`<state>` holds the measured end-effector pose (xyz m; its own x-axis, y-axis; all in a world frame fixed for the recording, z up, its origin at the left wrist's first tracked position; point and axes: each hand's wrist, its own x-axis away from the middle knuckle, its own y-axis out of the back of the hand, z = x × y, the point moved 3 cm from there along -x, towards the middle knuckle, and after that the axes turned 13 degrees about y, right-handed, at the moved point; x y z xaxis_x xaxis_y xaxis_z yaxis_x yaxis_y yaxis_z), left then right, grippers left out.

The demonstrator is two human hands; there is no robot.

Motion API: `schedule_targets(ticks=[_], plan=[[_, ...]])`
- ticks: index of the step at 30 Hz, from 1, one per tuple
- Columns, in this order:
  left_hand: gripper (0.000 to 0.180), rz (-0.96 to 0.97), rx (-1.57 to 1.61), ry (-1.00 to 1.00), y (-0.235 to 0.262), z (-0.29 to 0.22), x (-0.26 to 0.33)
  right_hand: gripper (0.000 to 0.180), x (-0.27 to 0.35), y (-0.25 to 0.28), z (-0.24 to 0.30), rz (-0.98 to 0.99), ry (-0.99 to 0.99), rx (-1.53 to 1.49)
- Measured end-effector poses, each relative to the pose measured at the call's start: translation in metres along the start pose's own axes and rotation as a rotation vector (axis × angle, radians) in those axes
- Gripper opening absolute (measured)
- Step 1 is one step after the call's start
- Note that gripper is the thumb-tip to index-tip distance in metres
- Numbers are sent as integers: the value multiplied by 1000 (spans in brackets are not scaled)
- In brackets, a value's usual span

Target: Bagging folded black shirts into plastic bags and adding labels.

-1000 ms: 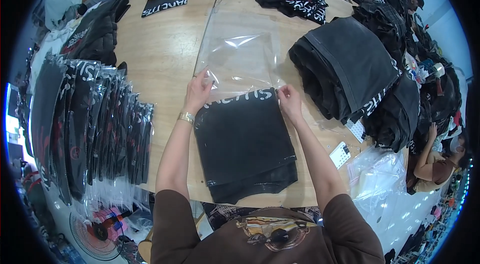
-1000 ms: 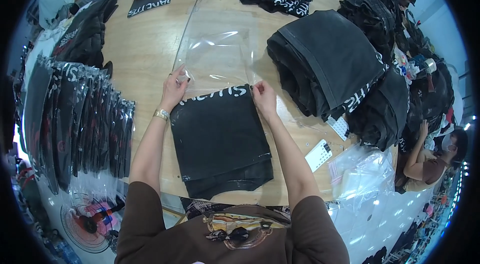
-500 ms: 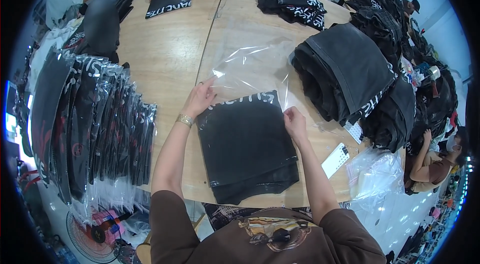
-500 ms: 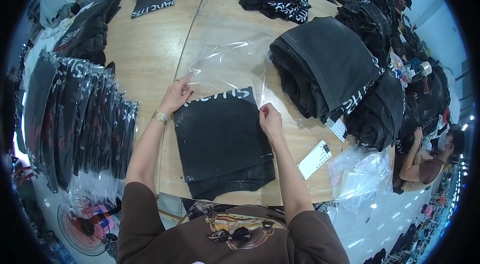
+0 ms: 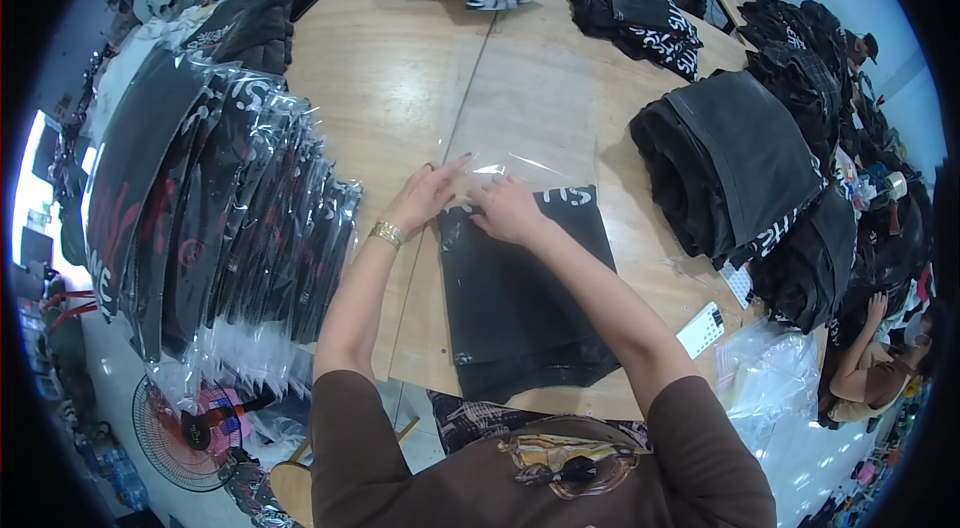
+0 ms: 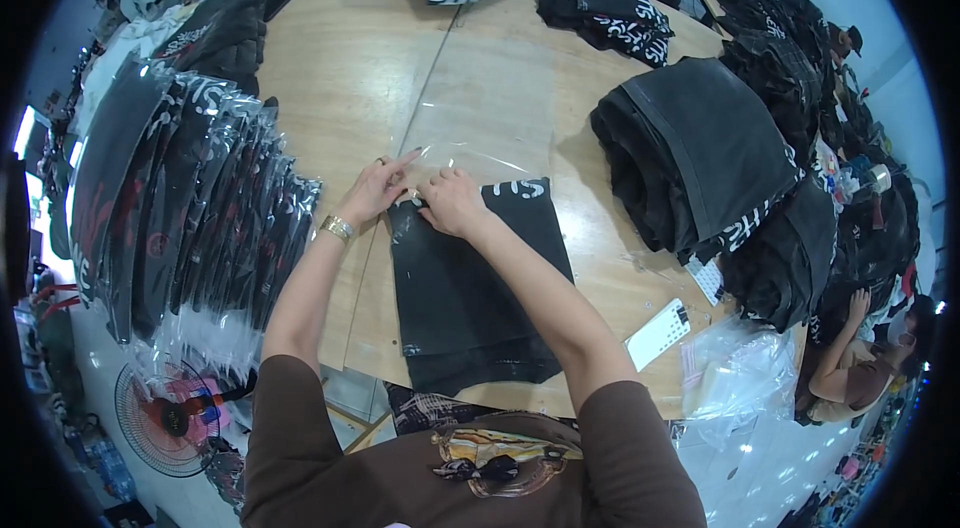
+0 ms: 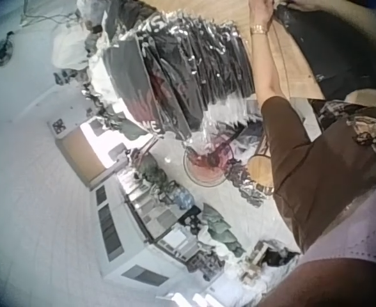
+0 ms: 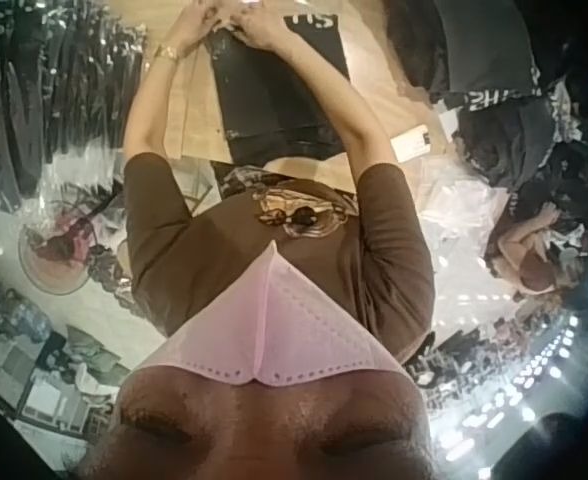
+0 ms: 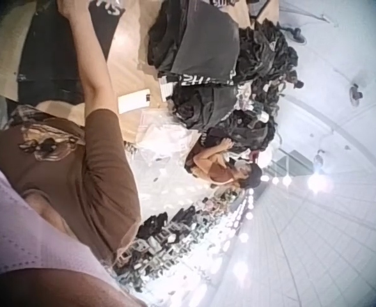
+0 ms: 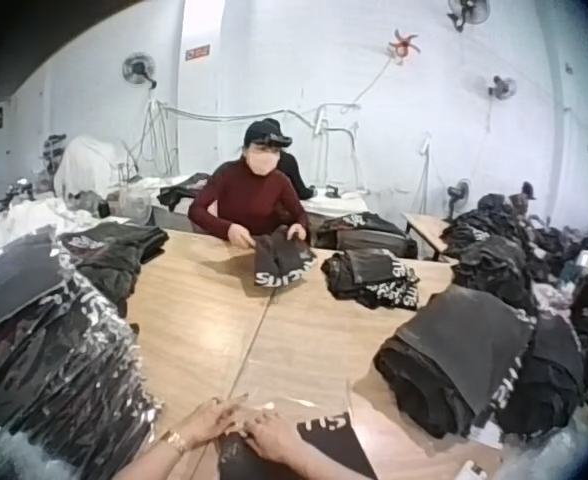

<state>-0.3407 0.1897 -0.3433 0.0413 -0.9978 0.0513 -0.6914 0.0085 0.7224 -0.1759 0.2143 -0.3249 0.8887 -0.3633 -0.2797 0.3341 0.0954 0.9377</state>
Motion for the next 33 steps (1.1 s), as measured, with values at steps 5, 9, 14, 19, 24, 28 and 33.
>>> schedule_targets(ticks=[5,9,14,19,24,28,33], plan=[[64,4,-31,-52,5,6,11,15,11,-8,-3,-72,-86,-81],[57,54,-59,-17,1,-7,22,11,21,-5,-2,-308,-157,11],[43,-25,230,69,-18,3,36,17,30,5,-1,-207,-162,190],[51,-208,650,207,-29,24,49,60,92,29,-39,-596,-658,285],[55,-358,713,398,-35,-1,52,56,147,5,-111,-421,-1098,-339],[40,-484,467,592,-41,12,51,33,147,8,-113,-387,-1115,-570],[27,-605,402,606,-47,17,49,14,141,14,-104,-466,-1093,-696]])
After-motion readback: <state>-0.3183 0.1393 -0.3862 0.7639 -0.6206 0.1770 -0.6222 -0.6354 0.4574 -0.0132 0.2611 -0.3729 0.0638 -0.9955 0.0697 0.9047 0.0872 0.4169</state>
